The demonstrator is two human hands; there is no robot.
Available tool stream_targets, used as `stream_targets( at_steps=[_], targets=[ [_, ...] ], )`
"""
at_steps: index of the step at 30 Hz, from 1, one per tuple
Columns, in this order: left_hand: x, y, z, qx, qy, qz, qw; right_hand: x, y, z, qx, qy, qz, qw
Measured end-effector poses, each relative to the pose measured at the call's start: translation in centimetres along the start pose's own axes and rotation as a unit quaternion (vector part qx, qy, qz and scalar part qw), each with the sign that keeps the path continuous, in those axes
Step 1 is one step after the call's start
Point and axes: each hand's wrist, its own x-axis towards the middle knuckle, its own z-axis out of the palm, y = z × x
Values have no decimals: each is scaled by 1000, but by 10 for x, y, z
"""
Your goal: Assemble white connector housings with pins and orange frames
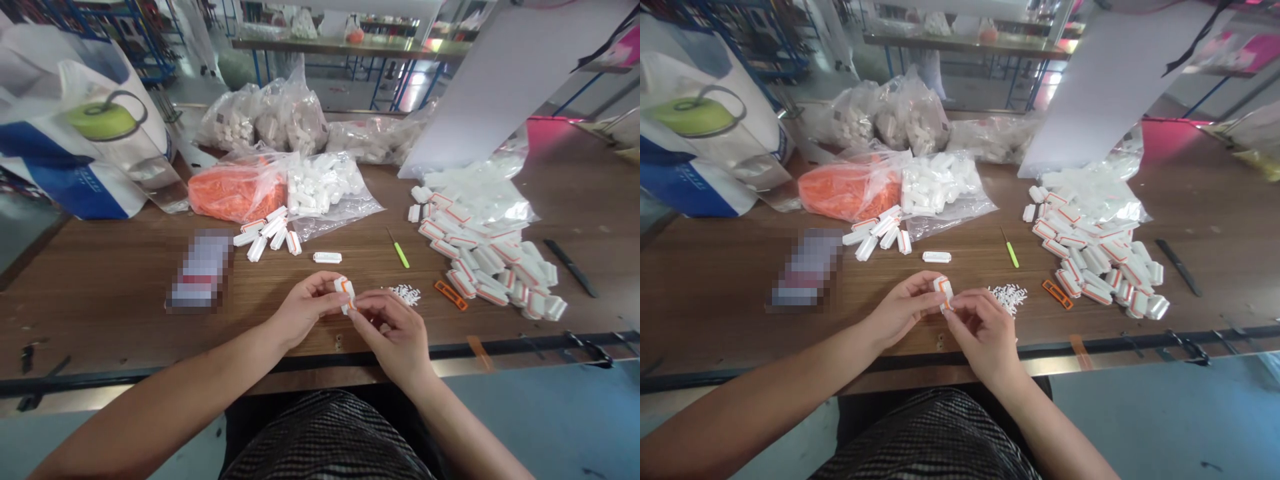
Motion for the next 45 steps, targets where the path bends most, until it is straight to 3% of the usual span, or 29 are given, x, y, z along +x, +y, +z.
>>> stream_targets(
  at_steps=[4,11,13,16,19,22,27,34,45],
  targets=[
    [1,2,0,-27,31,-16,999,-5,5,1,-33,32,-93,995],
    [1,4,0,-36,33,-21,999,-5,9,0,-61,14,-152,986],
    [1,4,-1,-38,20,-25,999,-4,6,-1,-42,8,-128,991],
    [1,4,0,-39,-2,-23,999,-1,3,-2,54,-2,-5,999],
    [0,4,1,-33,-21,-8,999,2,8,-2,156,-22,123,980],
    [0,2,1,-20,-34,4,999,6,16,-2,210,-34,181,960],
    [2,-2,-3,15,-48,28,998,12,21,-3,252,-42,203,945],
    [0,-2,-2,51,-56,64,995,13,17,-5,231,-52,204,950],
    [-5,3,2,75,-54,2,996,14,13,-1,222,-27,236,946]
  ],
)
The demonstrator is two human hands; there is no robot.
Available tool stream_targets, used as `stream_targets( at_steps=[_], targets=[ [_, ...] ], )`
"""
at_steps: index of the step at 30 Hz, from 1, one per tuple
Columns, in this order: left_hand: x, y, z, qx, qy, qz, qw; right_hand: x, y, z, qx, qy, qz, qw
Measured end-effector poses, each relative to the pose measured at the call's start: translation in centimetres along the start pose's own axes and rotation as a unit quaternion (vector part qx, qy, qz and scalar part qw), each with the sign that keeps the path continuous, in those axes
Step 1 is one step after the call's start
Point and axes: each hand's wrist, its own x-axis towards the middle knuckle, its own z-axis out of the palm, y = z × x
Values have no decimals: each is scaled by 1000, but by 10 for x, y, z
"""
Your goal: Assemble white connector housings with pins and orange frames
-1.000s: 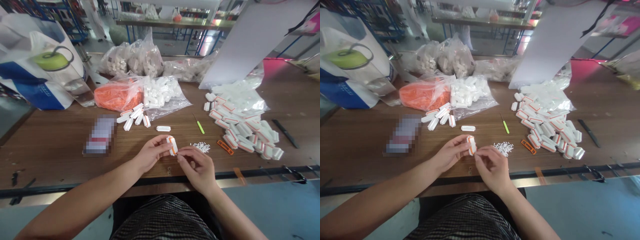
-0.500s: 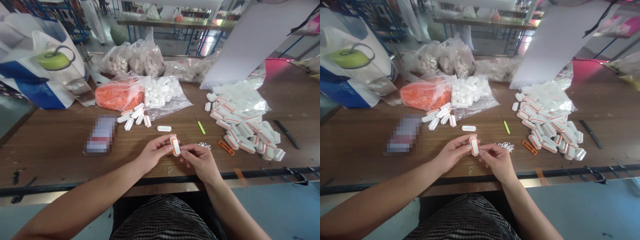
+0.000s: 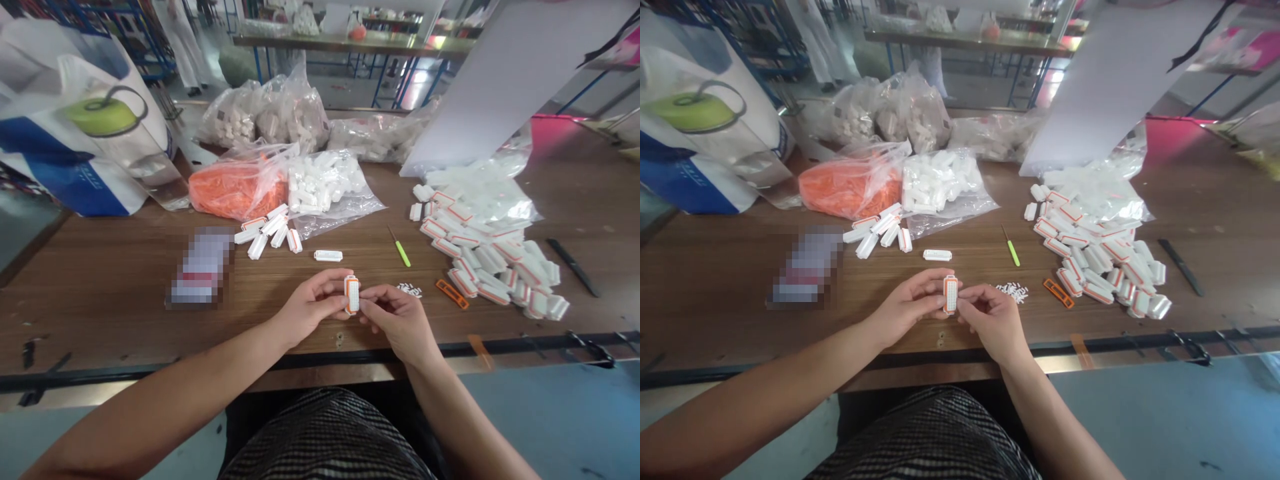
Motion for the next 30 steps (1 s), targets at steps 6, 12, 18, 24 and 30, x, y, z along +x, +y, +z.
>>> stream_targets(
  at_steps=[6,12,18,24,30],
  targets=[
    [1,0,0,-37,1,-12,999,0,3,-2,-16,-12,0,1000],
    [2,-2,-1,-56,12,-1,998,-2,6,-4,-5,-49,-20,999],
    [2,-2,-1,-31,4,21,999,-2,11,-1,16,-40,-20,999],
    [2,0,-1,3,-1,28,1000,-7,8,8,-12,22,-21,999],
    [2,-1,-4,13,-11,31,999,-6,2,6,-69,20,-29,997]
  ],
)
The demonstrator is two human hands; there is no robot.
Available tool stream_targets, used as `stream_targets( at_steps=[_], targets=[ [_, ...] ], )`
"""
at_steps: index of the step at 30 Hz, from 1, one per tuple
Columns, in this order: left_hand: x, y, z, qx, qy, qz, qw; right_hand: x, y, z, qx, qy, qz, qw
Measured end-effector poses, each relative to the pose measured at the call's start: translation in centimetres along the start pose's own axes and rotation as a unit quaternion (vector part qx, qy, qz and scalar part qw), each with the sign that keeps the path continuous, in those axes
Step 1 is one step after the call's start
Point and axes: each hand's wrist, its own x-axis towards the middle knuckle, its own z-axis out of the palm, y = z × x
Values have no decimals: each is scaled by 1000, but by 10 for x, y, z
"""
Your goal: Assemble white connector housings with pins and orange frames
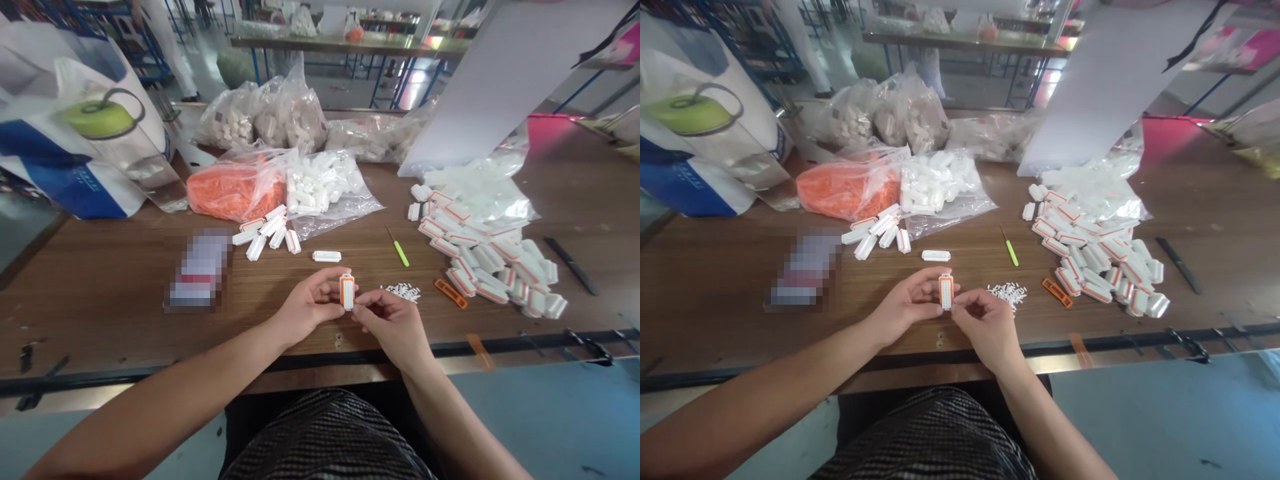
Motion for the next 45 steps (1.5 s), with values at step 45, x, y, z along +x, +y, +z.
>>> stream_targets(
  at_steps=[45],
  targets=[
    [1,-1,-1,74,-1,-48,996,10,-15,-14,-100,-93,-47,990]
  ],
)
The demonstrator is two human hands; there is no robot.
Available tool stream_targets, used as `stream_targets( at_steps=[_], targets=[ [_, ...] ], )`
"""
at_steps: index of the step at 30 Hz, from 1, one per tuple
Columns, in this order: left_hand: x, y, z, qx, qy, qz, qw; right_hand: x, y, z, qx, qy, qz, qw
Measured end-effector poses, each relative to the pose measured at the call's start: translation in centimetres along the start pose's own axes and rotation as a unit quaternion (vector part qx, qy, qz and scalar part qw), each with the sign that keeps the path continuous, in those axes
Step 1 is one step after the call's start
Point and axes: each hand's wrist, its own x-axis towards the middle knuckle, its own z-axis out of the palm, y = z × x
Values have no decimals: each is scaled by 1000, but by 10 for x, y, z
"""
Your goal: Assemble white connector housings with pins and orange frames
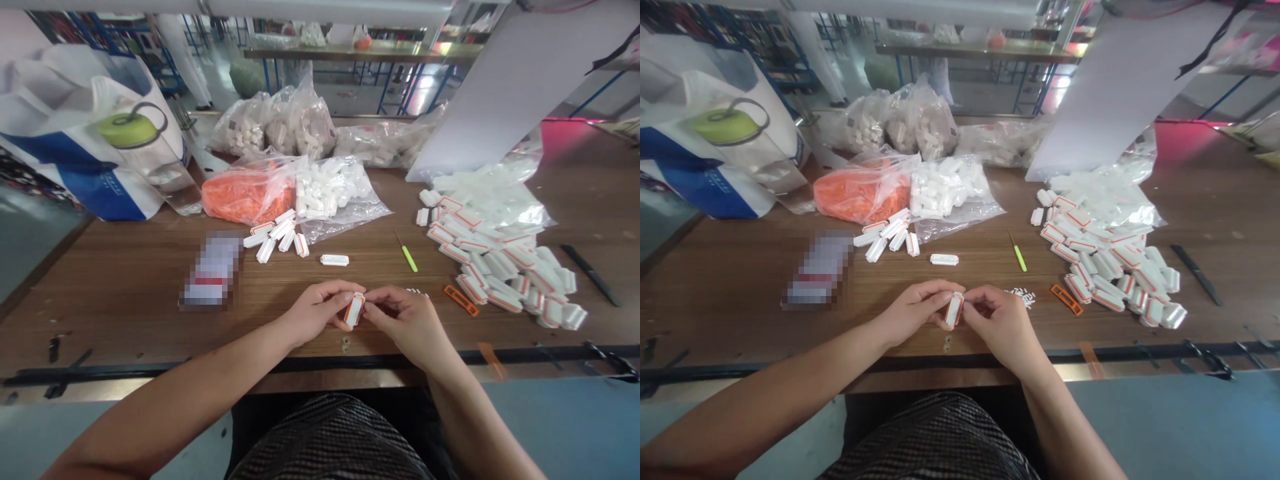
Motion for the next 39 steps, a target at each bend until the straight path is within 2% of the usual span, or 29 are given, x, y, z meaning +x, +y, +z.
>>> stream_targets(
  at_steps=[4,7,12,14,16,21,25,32,39],
  targets=[
    [0,-1,-1,-4,-13,11,1000,3,1,-3,12,8,0,1000],
    [-1,-1,-1,37,-14,18,999,4,1,-7,-21,4,-4,1000],
    [-3,1,0,109,-6,17,994,5,-3,-22,-121,-60,-31,990],
    [-2,1,0,111,-7,8,994,5,-7,-25,-148,-86,-39,985],
    [-1,1,-1,79,-13,-8,997,6,-10,-23,-159,-78,-42,983],
    [2,1,-4,-59,-18,-50,997,8,-5,-7,-69,-3,4,998],
    [2,4,-6,-105,-14,-61,992,7,1,0,8,1,32,999],
    [2,4,-5,-116,5,-49,992,3,3,3,53,-21,13,998],
    [1,4,-2,-90,25,-27,995,1,10,22,97,37,24,994]
  ],
)
